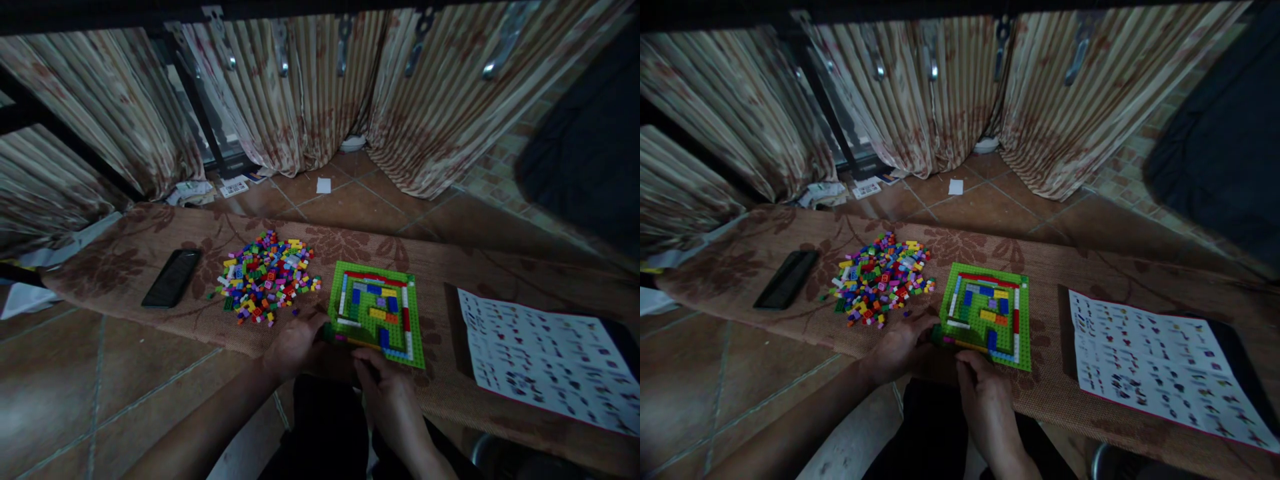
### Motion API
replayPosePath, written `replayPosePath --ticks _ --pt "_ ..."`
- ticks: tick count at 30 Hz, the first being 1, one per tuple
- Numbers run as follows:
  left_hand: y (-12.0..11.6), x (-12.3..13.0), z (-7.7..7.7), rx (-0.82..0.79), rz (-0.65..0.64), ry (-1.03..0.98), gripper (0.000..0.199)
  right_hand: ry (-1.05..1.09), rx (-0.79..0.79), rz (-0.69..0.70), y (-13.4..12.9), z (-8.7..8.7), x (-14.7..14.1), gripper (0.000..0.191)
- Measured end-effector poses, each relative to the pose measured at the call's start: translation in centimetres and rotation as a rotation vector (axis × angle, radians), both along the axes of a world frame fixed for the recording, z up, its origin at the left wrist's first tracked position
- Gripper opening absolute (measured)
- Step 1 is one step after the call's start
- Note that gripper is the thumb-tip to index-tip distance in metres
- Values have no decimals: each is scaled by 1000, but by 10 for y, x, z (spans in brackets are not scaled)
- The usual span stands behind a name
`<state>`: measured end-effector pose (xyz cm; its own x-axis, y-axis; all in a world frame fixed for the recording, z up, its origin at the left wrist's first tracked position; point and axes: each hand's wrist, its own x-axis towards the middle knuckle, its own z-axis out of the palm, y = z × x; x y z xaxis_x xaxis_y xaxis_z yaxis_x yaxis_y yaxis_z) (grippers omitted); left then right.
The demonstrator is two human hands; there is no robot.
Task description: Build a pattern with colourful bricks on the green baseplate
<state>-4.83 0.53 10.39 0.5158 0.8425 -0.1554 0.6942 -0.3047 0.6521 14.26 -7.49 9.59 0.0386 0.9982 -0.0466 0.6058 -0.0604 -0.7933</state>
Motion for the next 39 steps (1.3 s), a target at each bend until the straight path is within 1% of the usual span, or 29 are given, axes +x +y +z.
replayPosePath --ticks 5,7,9,12,14,16,18,24,31,35,39 --pt "-2 -4 1 -57 35 -105 48 3 1 -8 0 1 -1 25" --pt "-3 -6 2 -85 65 -156 45 9 6 -8 1 1 -1 25" --pt "-4 -5 2 -78 116 -180 36 22 23 5 2 2 -1 25" --pt "-5 -2 1 -30 225 -125 21 34 36 21 3 2 0 25" --pt "-4 2 0 -31 301 -54 15 29 31 23 3 2 0 25" --pt "-1 6 -1 -59 361 12 13 22 22 26 3 1 0 25" --pt "2 8 -1 -97 393 44 15 17 14 20 3 0 0 25" --pt "9 9 1 -141 391 65 18 21 15 21 4 0 -1 25" --pt "8 11 7 -184 368 55 20 23 6 29 4 0 -1 26" --pt "8 11 5 -172 351 46 21 23 26 15 5 1 -2 24" --pt "9 11 4 -193 343 66 24 4 20 21 6 1 -2 24"
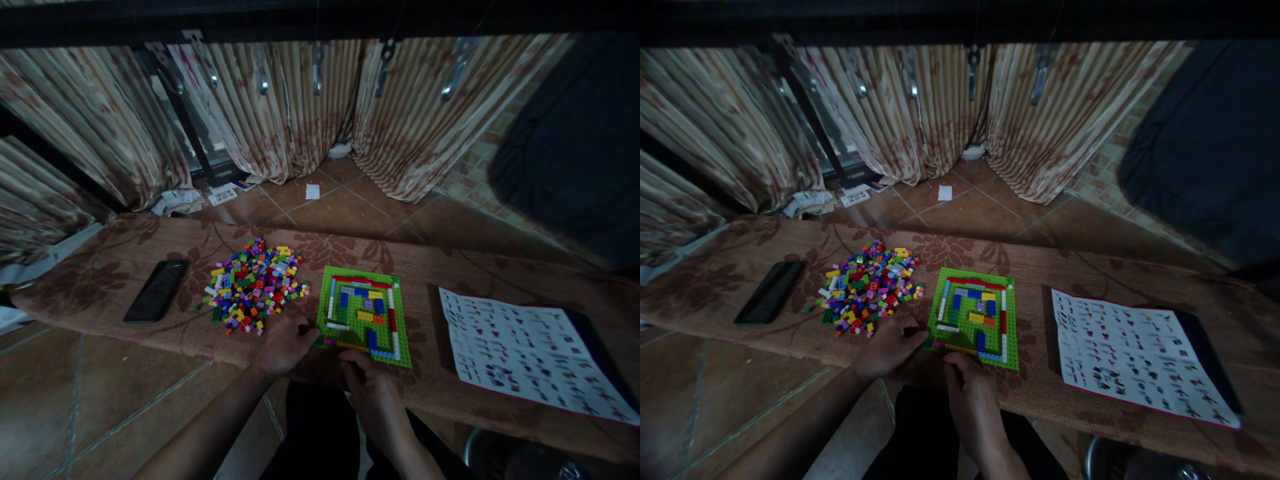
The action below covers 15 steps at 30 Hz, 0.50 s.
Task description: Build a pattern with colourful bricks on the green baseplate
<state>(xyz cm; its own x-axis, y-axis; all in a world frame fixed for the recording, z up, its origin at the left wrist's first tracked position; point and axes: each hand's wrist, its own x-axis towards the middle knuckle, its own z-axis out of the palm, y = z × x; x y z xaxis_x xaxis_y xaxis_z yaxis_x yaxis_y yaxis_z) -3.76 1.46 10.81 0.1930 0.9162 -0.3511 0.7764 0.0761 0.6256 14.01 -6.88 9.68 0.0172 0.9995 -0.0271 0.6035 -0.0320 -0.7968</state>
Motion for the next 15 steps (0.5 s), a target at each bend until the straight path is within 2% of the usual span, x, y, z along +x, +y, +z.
replayPosePath --ticks 11,15 --pt "-1 2 1 18 -10 10 26 21 -23 1 -1 0 -1 24" --pt "0 1 1 -8 -29 1 27 43 -21 -43 -2 1 -4 23"
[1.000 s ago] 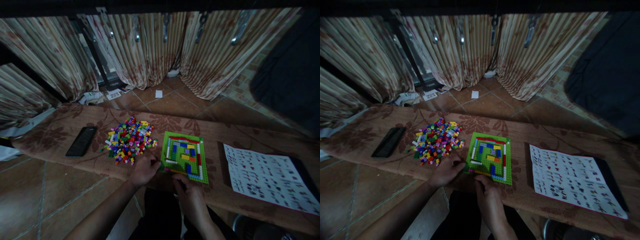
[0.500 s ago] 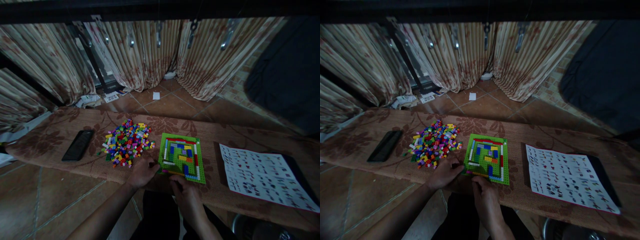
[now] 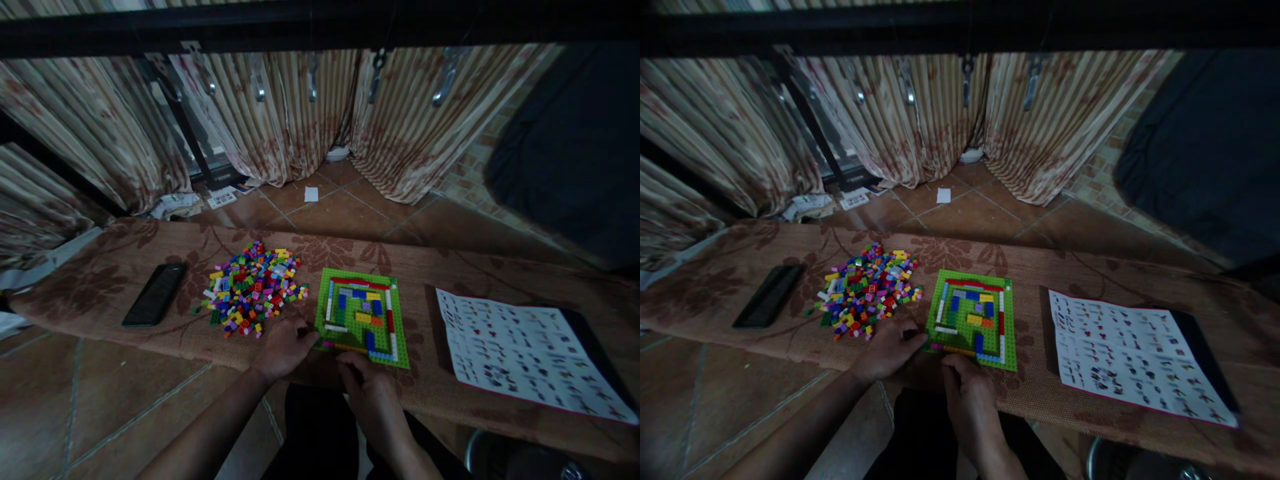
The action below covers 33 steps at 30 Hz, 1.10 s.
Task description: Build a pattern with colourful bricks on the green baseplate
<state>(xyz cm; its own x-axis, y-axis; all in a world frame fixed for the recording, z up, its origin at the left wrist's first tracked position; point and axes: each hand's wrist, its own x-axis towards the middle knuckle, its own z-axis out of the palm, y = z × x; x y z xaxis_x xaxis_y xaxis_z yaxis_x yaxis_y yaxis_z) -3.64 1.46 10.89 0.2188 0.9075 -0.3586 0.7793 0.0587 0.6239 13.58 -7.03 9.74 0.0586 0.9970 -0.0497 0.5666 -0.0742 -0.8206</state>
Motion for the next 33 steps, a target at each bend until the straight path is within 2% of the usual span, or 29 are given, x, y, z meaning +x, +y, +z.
replayPosePath --ticks 8,14,18,25,28,33 --pt "-1 0 -2 24 8 4 26 41 31 -38 -1 2 -4 22" --pt "-6 4 -1 8 58 81 27 47 63 -16 1 -6 6 23" --pt "-8 6 -3 18 74 61 27 18 89 -31 1 -7 13 22" --pt "-12 6 -9 48 76 97 30 62 103 -41 0 -3 5 21" --pt "-13 6 -8 49 82 102 29 98 94 -13 -1 -4 -1 20" --pt "-16 8 -9 59 83 114 28 119 80 114 -3 -4 -10 20"
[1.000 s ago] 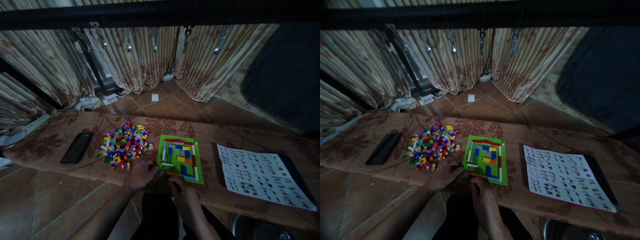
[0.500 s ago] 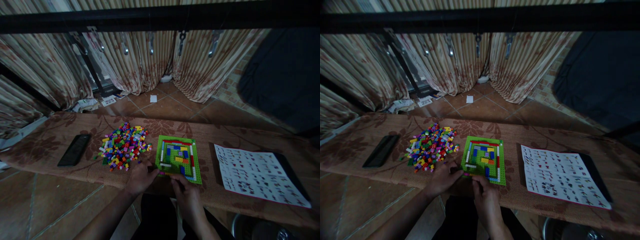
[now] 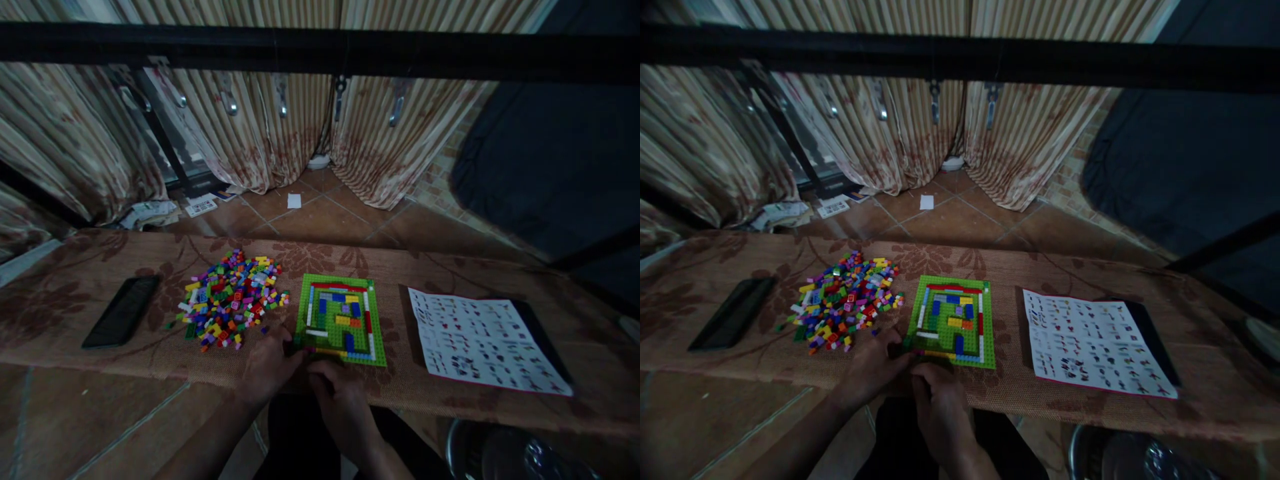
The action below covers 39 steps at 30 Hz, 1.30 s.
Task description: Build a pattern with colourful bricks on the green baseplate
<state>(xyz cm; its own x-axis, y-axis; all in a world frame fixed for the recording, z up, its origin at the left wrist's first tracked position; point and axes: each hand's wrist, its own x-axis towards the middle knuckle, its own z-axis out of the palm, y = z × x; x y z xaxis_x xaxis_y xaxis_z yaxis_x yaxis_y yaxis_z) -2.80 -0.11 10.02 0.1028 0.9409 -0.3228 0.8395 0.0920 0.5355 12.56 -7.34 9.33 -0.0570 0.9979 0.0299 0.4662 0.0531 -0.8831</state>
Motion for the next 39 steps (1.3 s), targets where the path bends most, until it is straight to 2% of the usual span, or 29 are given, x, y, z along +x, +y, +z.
replayPosePath --ticks 16,21,34,39 --pt "-2 0 -1 4 -16 11 17 -7 -2 15 1 1 -3 22" --pt "1 -1 4 -23 -19 3 12 -9 -1 25 3 4 -1 24" --pt "2 -2 12 -59 -7 -4 15 -12 14 16 1 3 0 24" --pt "1 -3 15 -67 -12 -54 15 48 27 -37 2 1 0 24"
